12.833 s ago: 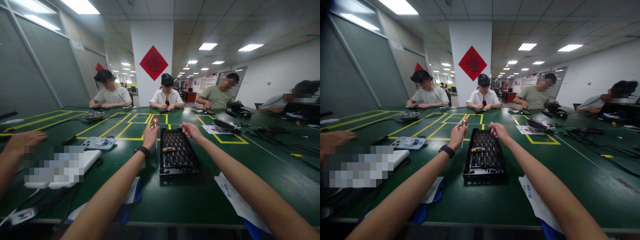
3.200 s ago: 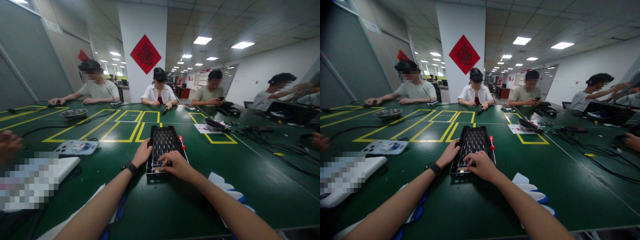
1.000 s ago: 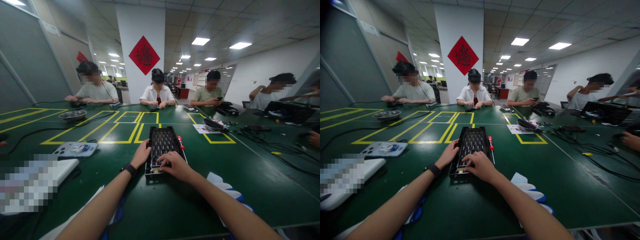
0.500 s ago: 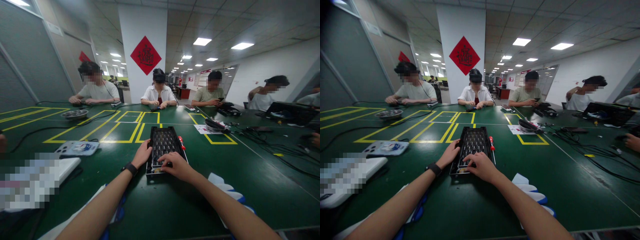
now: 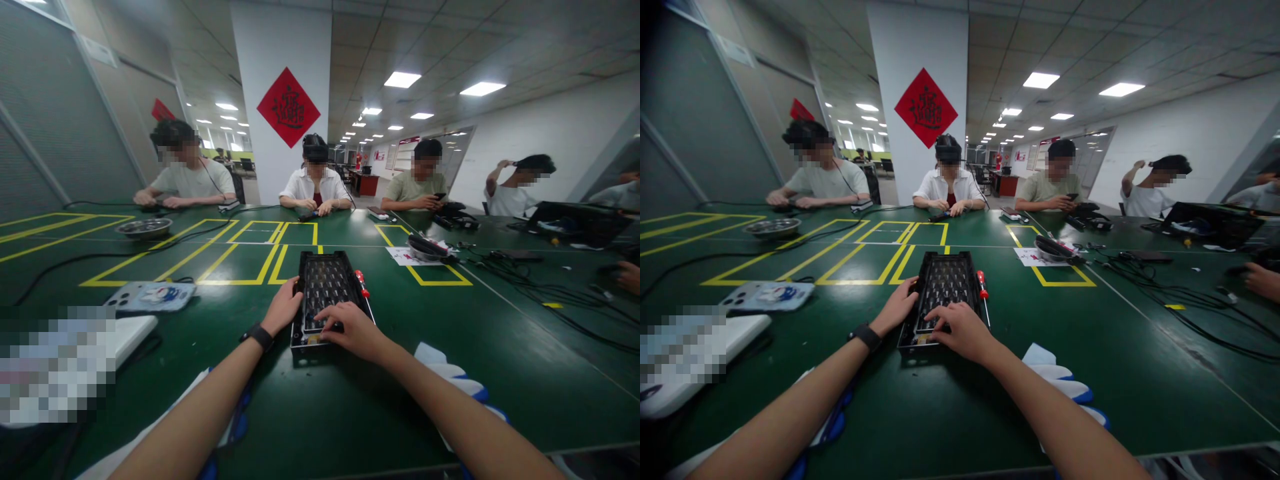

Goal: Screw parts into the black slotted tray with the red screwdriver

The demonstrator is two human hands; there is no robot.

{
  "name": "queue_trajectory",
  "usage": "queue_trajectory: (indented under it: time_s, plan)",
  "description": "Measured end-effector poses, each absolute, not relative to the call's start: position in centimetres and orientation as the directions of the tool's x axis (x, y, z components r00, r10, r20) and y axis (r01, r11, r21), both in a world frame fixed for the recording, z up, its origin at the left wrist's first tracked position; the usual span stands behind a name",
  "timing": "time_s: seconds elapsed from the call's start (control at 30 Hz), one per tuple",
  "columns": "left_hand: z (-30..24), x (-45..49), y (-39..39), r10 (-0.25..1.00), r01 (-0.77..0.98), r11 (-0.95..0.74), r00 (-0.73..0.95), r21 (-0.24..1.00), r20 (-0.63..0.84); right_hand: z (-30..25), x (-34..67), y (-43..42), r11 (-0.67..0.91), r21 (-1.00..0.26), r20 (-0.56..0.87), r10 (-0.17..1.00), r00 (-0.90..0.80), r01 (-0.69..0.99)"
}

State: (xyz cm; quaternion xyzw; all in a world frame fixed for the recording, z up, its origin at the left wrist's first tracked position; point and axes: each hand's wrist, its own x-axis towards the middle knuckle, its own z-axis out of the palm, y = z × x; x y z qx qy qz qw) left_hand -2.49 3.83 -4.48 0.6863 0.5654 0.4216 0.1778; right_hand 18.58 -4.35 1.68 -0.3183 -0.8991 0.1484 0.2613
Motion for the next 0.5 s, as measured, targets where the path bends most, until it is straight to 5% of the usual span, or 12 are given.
queue_trajectory:
  time_s: [0.5]
  plan:
    - [-4.47, -2.42, 3.76, 0.927, 0.628, -0.296, 0.006, 0.720, 0.376, 1.51, 18.53, -4.28, 0.753, -0.436, 0.387, 0.652, -0.652, 0.493]
